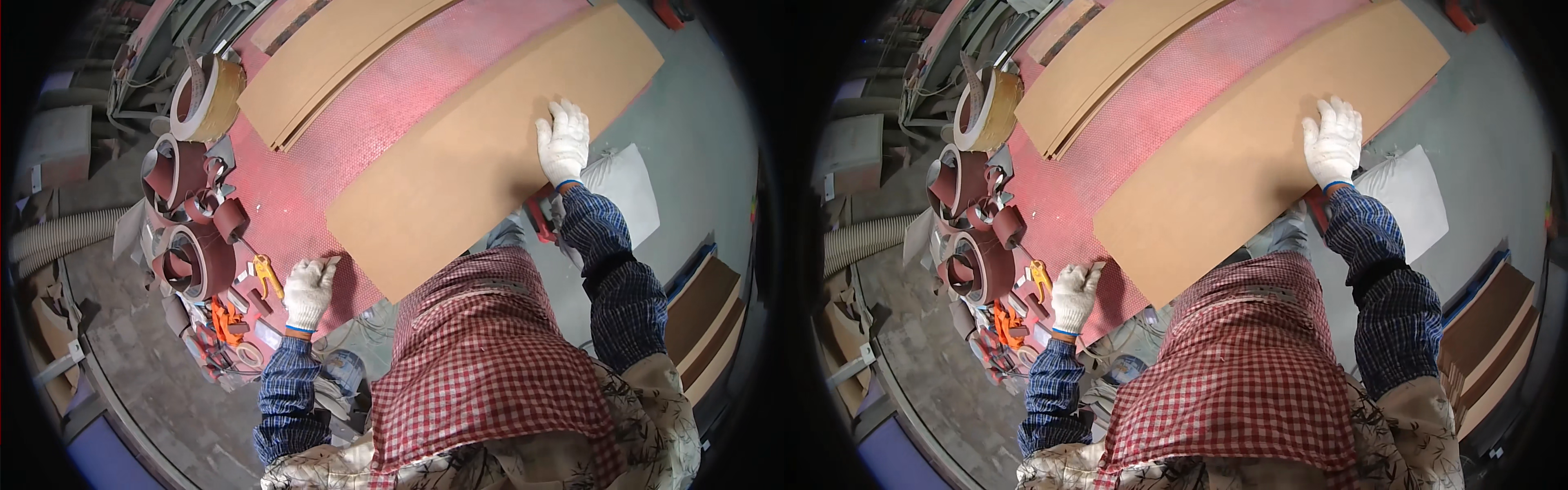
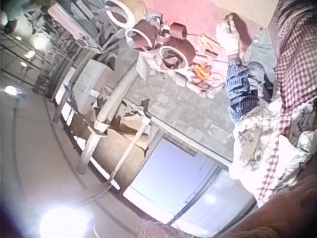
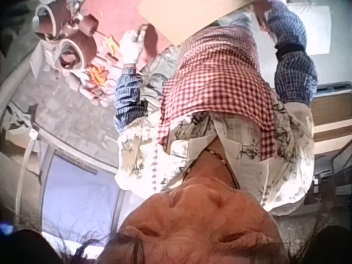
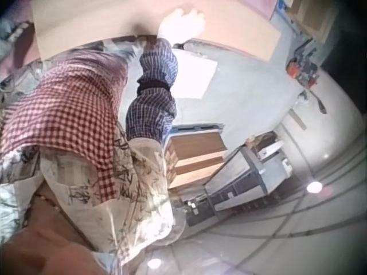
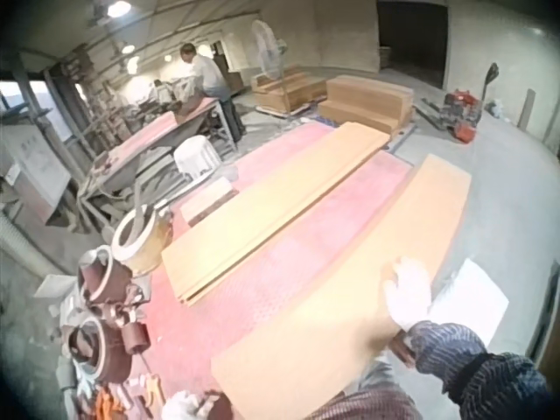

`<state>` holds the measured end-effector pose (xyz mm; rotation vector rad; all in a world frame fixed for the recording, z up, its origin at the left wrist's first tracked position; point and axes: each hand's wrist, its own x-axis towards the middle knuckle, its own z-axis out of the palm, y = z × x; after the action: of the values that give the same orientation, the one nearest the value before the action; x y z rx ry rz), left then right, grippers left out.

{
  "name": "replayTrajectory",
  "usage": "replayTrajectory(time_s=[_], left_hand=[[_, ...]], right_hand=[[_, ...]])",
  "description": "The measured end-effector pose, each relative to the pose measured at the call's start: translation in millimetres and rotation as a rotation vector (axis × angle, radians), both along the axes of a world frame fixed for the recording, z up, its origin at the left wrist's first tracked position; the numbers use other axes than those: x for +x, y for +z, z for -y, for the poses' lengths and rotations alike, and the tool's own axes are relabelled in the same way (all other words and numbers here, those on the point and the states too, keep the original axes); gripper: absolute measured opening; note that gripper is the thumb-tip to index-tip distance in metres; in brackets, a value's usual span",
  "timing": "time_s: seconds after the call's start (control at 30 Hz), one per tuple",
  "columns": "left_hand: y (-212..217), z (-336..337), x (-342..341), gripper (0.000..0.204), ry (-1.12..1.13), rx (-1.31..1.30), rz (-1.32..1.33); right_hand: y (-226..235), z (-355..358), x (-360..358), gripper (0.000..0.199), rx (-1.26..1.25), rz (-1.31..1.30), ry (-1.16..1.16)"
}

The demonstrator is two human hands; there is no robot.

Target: Manually sanding the edges and surfaces of curved wooden boards using sandpaper.

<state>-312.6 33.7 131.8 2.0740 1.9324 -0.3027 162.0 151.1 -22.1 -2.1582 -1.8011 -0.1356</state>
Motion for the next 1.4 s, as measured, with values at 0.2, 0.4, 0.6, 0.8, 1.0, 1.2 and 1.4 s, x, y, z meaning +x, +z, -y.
replayTrajectory(time_s=[0.2, 0.4, 0.6, 0.8, 1.0, 1.2, 1.4], left_hand=[[-14, 3, 6, 0.018, -0.115, 0.055, -0.023], [-19, 1, 11, 0.016, -0.150, 0.089, -0.036], [-29, -17, 42, 0.016, -0.207, 0.183, 0.058], [-41, -53, 110, 0.014, -0.283, 0.200, 0.044], [-56, -94, 179, 0.014, -0.341, 0.176, 0.042], [-66, -132, 241, 0.016, -0.407, 0.193, 0.049], [-77, -178, 315, 0.021, -0.470, 0.179, 0.063]], right_hand=[[3, 4, 1, 0.042, 0.049, -0.021, 0.014], [9, 4, -1, 0.041, 0.030, -0.013, 0.006], [10, 2, 1, 0.042, 0.062, -0.008, 0.010], [7, 1, -1, 0.044, 0.026, -0.014, -0.039], [22, 0, -3, 0.045, -0.018, -0.097, -0.042], [35, 2, -6, 0.043, -0.045, -0.126, -0.058], [39, 10, -5, 0.038, 0.046, -0.240, -0.039]])
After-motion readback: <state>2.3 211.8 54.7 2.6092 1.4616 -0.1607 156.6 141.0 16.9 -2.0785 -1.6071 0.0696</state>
